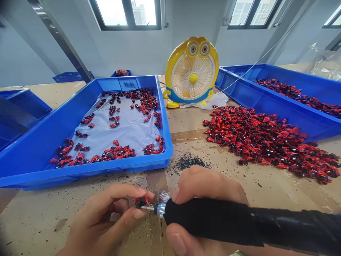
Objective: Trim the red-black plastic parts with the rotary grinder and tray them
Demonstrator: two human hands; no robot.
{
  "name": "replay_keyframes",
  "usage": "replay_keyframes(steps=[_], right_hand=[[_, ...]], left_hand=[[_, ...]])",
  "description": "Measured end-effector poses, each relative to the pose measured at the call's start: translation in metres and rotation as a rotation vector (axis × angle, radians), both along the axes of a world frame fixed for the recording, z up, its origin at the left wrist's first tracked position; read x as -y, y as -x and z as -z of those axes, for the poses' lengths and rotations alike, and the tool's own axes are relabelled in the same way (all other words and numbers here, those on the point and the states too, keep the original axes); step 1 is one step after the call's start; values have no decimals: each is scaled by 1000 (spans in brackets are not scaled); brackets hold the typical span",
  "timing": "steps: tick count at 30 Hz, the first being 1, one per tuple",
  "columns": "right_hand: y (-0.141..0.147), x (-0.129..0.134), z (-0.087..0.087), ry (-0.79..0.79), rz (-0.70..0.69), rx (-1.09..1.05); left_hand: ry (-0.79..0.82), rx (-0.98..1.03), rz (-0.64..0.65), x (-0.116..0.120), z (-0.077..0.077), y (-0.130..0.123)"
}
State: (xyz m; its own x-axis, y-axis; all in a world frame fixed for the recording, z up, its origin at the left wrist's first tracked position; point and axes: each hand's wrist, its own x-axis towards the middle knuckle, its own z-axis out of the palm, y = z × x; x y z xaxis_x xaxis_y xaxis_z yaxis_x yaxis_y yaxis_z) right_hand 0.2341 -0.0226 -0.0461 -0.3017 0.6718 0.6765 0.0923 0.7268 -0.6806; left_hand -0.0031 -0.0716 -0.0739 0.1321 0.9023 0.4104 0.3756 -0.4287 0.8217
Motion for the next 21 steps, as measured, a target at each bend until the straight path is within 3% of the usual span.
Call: replay_keyframes(steps=[10, 17, 21], right_hand=[[15, -9, -7, 8, 26, 8], [19, 1, 16, -66, 36, -164], [18, 1, 24, -137, 8, -114]], left_hand=[[-59, -98, -38, 3, 0, 1], [-29, -109, -1, 4, 2, 5], [-5, -96, 11, 3, 4, 5]])
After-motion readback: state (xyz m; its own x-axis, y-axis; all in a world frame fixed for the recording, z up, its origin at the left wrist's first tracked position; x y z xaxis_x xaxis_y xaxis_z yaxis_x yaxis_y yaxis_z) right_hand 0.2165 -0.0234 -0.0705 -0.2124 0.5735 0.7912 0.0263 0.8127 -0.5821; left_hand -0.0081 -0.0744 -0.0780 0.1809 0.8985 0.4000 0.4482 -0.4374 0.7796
